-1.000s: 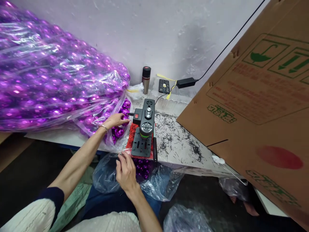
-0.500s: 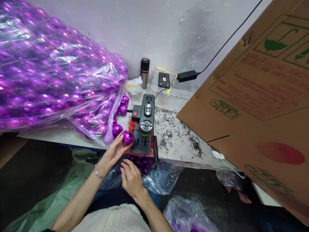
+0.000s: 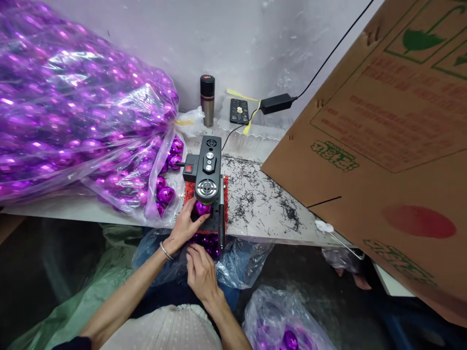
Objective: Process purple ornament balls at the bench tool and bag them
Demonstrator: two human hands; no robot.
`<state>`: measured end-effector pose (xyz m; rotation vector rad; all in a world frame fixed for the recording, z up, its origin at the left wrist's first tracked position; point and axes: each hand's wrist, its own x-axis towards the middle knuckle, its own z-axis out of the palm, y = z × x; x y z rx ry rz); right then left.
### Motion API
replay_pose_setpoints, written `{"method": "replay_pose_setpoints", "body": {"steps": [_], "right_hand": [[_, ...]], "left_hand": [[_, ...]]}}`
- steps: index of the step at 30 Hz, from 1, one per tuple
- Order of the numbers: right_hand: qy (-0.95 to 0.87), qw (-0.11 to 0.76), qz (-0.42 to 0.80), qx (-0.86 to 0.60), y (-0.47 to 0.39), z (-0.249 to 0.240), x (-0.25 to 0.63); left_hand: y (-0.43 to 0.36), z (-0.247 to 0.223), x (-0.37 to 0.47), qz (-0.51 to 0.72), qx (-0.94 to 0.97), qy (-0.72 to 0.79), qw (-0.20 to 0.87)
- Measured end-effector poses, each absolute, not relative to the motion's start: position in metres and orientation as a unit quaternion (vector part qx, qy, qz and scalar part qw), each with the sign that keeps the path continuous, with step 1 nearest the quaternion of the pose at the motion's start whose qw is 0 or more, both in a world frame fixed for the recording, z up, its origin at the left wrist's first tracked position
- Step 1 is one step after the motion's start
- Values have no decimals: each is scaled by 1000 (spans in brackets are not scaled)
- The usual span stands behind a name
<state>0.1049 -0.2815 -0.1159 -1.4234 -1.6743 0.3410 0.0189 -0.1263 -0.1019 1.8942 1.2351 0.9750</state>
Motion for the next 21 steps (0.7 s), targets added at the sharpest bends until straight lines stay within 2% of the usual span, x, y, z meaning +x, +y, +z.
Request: {"method": "replay_pose_setpoints", "body": {"steps": [4, 10, 14, 16, 18, 21], "right_hand": [[-664, 459, 92, -584, -277, -102, 122], [-555, 530, -93, -635, -262, -61, 170], [-583, 549, -239, -550, -238, -19, 189], [-632, 537, -242, -503, -225, 1, 190], [-670, 534, -187, -481, -212, 13, 187], [-669, 555, -138, -475, -199, 9, 177]], "left_hand": [[-125, -112, 24, 371, 752, 458, 295], [-123, -118, 29, 361, 765, 450, 287], [-123, -117, 29, 365, 762, 447, 292], [-124, -117, 29, 365, 764, 445, 292], [-125, -117, 30, 360, 765, 447, 292], [-126, -118, 31, 355, 769, 446, 289]]}}
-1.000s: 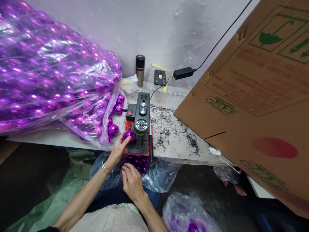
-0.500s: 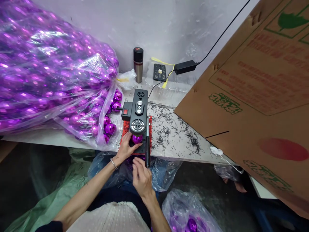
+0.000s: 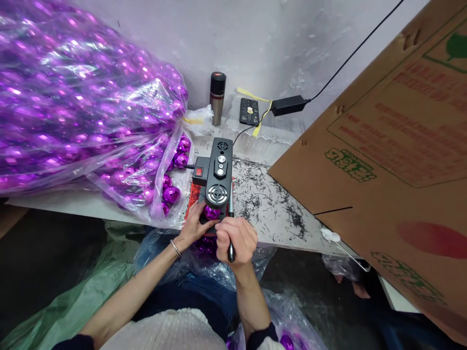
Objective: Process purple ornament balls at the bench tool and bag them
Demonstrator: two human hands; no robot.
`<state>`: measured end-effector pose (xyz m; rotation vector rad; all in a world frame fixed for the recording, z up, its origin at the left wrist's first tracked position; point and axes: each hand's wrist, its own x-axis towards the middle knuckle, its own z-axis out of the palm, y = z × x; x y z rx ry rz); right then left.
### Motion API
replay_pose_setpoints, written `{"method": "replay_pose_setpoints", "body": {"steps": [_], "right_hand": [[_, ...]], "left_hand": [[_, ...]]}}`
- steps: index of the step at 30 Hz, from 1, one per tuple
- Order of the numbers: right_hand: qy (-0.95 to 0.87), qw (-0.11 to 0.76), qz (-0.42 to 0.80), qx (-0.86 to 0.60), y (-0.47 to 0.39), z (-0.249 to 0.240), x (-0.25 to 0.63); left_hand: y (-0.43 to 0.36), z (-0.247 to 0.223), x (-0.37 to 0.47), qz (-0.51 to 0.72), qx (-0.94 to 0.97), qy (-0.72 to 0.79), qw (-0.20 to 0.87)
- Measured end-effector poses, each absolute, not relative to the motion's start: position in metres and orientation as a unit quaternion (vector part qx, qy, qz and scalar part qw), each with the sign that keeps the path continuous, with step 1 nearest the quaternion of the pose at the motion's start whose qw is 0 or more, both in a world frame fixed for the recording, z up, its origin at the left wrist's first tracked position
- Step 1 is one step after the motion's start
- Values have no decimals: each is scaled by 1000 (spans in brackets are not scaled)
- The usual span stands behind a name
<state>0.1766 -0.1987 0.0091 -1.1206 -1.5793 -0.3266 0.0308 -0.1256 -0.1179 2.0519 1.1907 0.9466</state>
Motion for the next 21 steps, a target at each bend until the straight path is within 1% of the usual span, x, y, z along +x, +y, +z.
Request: {"method": "replay_pose_setpoints", "body": {"steps": [7, 11, 17, 21], "right_hand": [[-599, 618, -152, -486, -192, -34, 155], [-580, 643, -148, -477, -189, -36, 152], [-576, 660, -138, -461, -187, -38, 151], [-572, 667, -128, -459, -187, -43, 152]], "left_hand": [[-128, -121, 31, 379, 778, 426, 266], [-129, -122, 32, 380, 780, 426, 254], [-129, -123, 33, 395, 783, 414, 245], [-129, -123, 33, 383, 783, 423, 248]]}}
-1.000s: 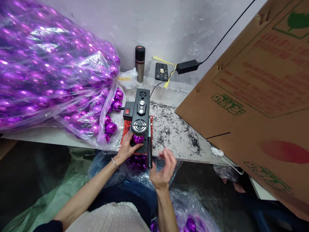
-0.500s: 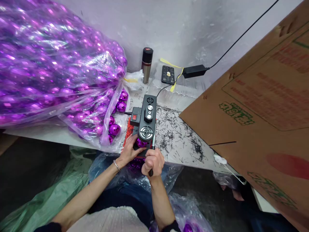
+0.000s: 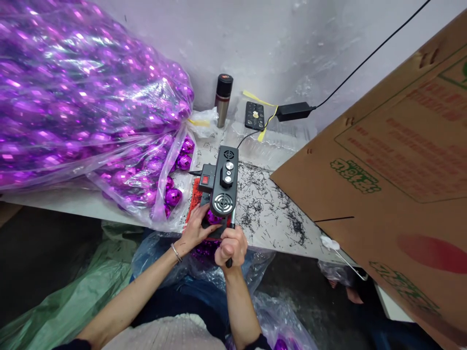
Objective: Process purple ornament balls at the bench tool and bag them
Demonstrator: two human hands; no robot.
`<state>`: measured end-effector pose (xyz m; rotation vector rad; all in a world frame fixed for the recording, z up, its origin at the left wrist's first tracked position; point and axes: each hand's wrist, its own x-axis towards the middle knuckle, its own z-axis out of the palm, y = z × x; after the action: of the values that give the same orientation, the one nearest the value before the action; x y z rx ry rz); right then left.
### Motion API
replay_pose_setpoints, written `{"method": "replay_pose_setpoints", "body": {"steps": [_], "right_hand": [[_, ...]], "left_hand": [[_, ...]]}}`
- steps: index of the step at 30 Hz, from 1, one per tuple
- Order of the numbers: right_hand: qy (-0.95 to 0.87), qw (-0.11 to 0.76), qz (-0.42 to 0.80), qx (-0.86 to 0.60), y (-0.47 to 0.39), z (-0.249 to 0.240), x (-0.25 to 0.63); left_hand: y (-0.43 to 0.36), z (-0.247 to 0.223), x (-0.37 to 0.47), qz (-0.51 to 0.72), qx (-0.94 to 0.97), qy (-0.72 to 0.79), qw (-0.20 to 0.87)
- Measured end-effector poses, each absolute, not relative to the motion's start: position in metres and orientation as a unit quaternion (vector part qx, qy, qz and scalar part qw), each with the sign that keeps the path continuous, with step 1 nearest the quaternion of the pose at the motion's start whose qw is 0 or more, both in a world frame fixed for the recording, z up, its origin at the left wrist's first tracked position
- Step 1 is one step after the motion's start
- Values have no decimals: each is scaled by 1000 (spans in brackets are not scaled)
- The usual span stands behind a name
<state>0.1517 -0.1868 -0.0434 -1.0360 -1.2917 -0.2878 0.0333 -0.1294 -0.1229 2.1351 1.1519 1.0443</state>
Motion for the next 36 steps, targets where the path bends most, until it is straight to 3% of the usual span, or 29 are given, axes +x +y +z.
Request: {"method": "replay_pose_setpoints", "body": {"steps": [16, 23, 30, 33, 36], "right_hand": [[-587, 647, -177, -453, -178, -58, 154], [-559, 664, -116, -484, -183, -4, 154], [-559, 657, -81, -499, -189, 12, 152], [-568, 651, -89, -496, -190, 1, 151], [-579, 649, -94, -484, -190, -3, 151]], "left_hand": [[-124, -127, 35, 392, 779, 418, 254], [-122, -125, 33, 395, 776, 414, 264], [-168, -104, -14, 378, 842, 333, 191], [-143, -75, -36, 363, 841, 379, 131], [-94, -52, -56, 257, 846, 463, 71]]}}
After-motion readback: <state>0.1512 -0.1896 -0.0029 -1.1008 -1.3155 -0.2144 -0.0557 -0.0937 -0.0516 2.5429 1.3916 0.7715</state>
